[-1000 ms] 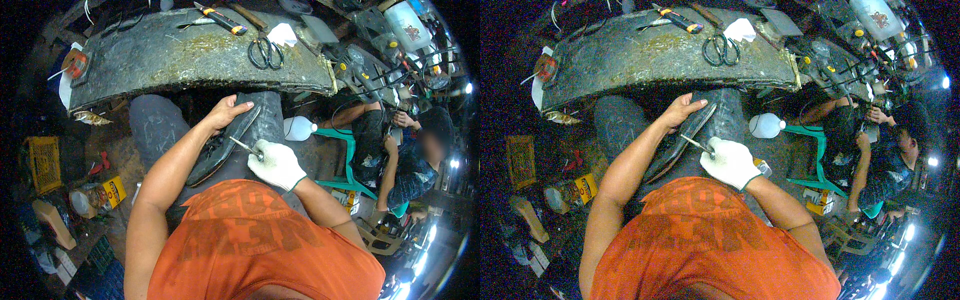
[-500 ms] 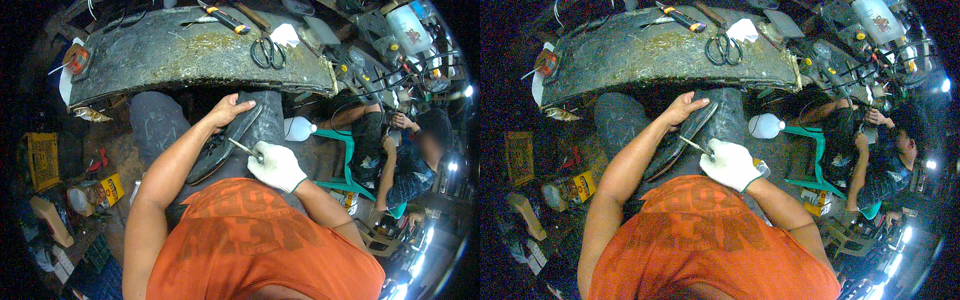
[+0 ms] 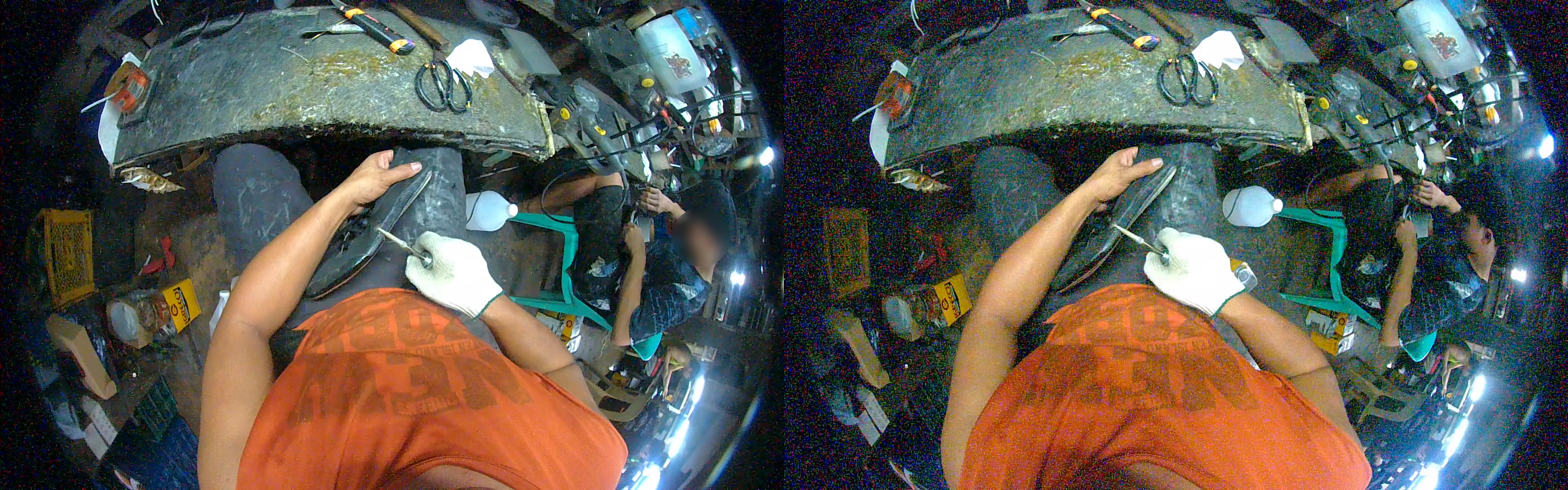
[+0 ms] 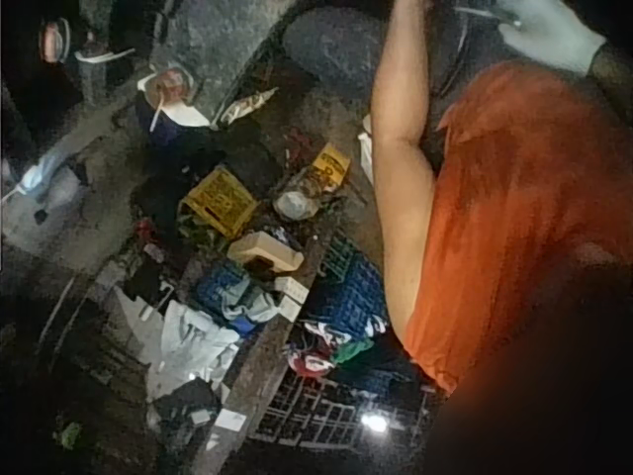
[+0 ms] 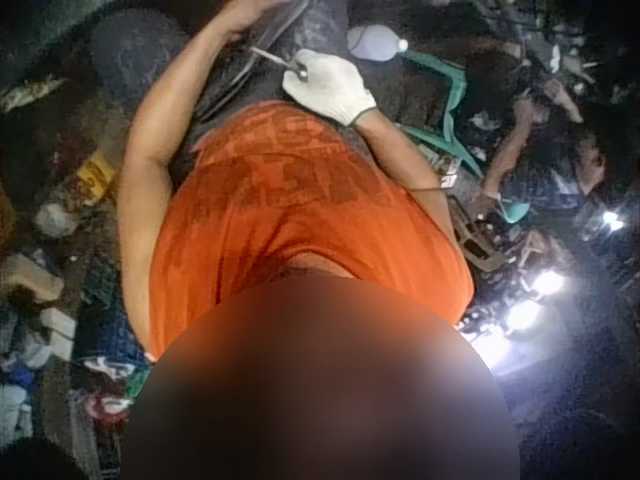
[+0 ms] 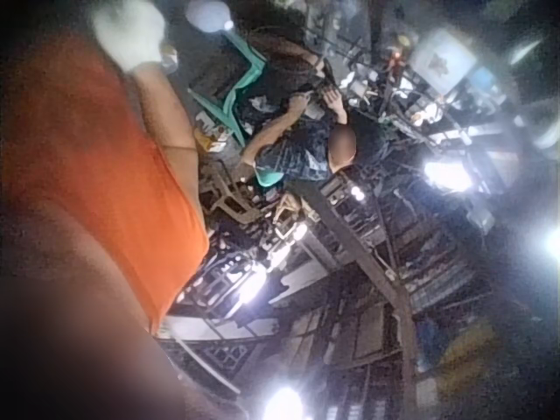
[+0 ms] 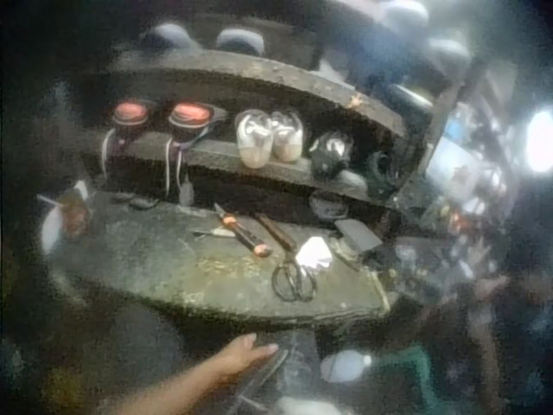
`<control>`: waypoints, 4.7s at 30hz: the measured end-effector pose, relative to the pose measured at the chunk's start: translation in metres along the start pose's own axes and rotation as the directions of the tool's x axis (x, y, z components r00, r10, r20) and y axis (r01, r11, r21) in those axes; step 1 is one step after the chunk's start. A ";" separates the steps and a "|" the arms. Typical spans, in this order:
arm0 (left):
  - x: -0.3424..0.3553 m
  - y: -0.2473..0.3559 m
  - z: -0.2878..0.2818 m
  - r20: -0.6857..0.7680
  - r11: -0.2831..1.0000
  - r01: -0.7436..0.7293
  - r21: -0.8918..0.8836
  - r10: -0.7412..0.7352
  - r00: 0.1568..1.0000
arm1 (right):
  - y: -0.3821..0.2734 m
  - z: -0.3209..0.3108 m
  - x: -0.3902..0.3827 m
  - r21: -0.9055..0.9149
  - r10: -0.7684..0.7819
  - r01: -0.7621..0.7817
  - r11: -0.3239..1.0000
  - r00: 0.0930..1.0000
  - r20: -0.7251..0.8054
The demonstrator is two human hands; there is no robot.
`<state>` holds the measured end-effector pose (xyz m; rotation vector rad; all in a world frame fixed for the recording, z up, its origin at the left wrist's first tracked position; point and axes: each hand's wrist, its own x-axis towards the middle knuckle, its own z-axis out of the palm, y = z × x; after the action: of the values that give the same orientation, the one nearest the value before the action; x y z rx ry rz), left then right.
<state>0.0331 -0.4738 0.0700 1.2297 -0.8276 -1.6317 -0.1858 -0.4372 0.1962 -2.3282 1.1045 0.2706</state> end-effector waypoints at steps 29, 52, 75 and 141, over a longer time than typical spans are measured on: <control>0.004 -0.003 0.000 0.024 0.996 -0.009 -0.091 0.011 1.000 | -0.014 0.001 -0.010 0.011 -0.029 0.029 1.000 0.999 0.015; 0.014 -0.011 -0.001 0.004 0.994 -0.019 -0.108 0.019 1.000 | -0.010 -0.007 -0.001 0.042 0.004 -0.003 0.999 0.999 -0.042; 0.018 -0.017 -0.002 0.039 0.995 -0.027 -0.097 0.030 0.999 | -0.010 -0.037 0.011 -0.184 -0.044 0.051 0.982 0.998 0.041; 0.006 -0.002 0.002 -0.021 1.000 -0.016 -0.008 0.016 1.000 | 0.021 -0.024 0.037 -0.046 0.052 -0.053 0.998 0.998 -0.033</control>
<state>0.0305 -0.4786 0.0666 1.2292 -0.8145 -1.6054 -0.1794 -0.4858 0.1936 -2.3545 1.1881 0.2832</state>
